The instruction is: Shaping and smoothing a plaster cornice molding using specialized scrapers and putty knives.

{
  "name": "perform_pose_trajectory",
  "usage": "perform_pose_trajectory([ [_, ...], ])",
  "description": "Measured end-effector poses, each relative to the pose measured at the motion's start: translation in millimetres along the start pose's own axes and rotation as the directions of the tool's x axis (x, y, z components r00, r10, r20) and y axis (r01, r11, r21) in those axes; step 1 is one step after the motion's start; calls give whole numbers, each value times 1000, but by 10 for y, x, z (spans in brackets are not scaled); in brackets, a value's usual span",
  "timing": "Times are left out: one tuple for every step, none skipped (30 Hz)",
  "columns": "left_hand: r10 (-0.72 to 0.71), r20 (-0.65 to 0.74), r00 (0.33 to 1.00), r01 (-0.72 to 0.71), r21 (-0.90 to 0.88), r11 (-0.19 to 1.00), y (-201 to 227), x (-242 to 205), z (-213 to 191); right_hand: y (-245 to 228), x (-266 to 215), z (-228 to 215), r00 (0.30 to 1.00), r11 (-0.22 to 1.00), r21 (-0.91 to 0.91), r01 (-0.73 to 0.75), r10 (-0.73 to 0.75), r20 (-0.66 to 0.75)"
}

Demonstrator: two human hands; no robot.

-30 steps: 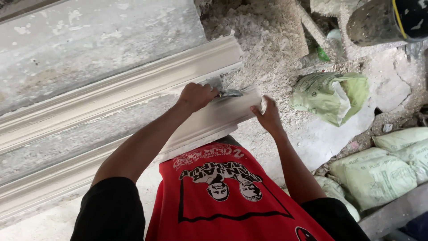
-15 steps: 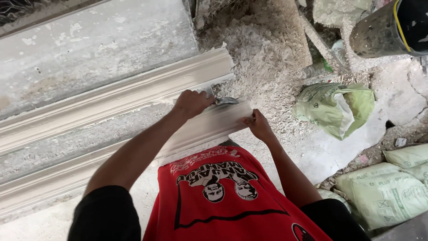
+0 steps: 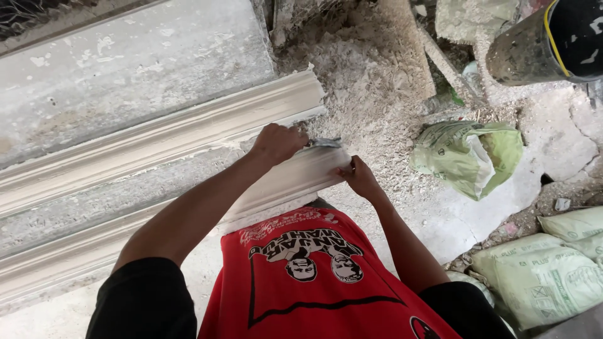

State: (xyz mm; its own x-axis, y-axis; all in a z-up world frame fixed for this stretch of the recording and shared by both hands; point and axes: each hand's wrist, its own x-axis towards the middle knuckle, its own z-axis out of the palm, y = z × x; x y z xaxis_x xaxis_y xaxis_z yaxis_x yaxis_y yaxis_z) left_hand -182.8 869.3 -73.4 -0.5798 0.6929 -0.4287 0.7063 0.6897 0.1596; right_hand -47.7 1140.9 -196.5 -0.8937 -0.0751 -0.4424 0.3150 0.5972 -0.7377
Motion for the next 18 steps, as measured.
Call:
perform_pose_trajectory([
  [-7,0,1000,7,0,1000,19,31,126,14,-6,-5,1000,1000,0,6,-6,5],
  [-26,-19,999,26,-3,1000,34,57,251,23,-14,-8,1000,999,30,27,-27,-1],
  [-47,-43,998,47,-4,999,25,104,360,22,18,-26,999,997,58,53,-52,-10],
  [-55,-48,997,55,-1,998,92,58,397,-8,27,-41,998,996,56,63,-63,-8],
  [-107,-23,994,107,3,994,189,21,442,-22,17,-80,999,1000,-7,-4,4,38],
  [-159,2,987,159,8,987,280,-14,486,-40,12,-117,994,995,-73,-68,74,79],
  [-173,-9,985,173,5,985,370,-163,539,-68,19,-162,995,995,-83,-54,61,82],
  [-256,-78,964,240,-172,956,457,-310,594,-102,28,-204,988,996,-44,-81,86,128],
  [-353,-129,926,291,-351,890,563,-476,658,-140,36,-241,977,994,-10,-107,107,182],
  [-374,-136,917,307,-358,882,651,-742,747,-147,27,-274,977,996,-22,-89,92,194],
  [-447,-243,861,290,-486,824,716,-995,833,-176,72,-304,974,997,27,-66,59,221],
  [-523,-335,784,248,-602,759,793,-1255,927,-212,110,-325,969,996,77,-45,25,247],
  [-552,-342,761,266,-612,745,821,-1460,953,-161,128,-378,964,998,59,-20,3,267],
  [-593,-229,772,329,-654,681,862,-1684,983,-123,139,-425,947,995,-24,-94,96,307],
  [-629,-123,768,394,-683,615,838,-1905,1001,-147,256,-447,926,983,-108,-146,174,335],
  [-663,-140,736,408,-689,599,864,-2062,980,-129,283,-535,927,987,-124,-101,139,349],
  [-715,-217,664,401,-704,586,911,-2247,973,-134,347,-599,962,973,-229,-35,95,256],
  [-759,-291,583,394,-716,577,971,-2448,978,-149,413,-649,986,944,-330,24,31,162],
])
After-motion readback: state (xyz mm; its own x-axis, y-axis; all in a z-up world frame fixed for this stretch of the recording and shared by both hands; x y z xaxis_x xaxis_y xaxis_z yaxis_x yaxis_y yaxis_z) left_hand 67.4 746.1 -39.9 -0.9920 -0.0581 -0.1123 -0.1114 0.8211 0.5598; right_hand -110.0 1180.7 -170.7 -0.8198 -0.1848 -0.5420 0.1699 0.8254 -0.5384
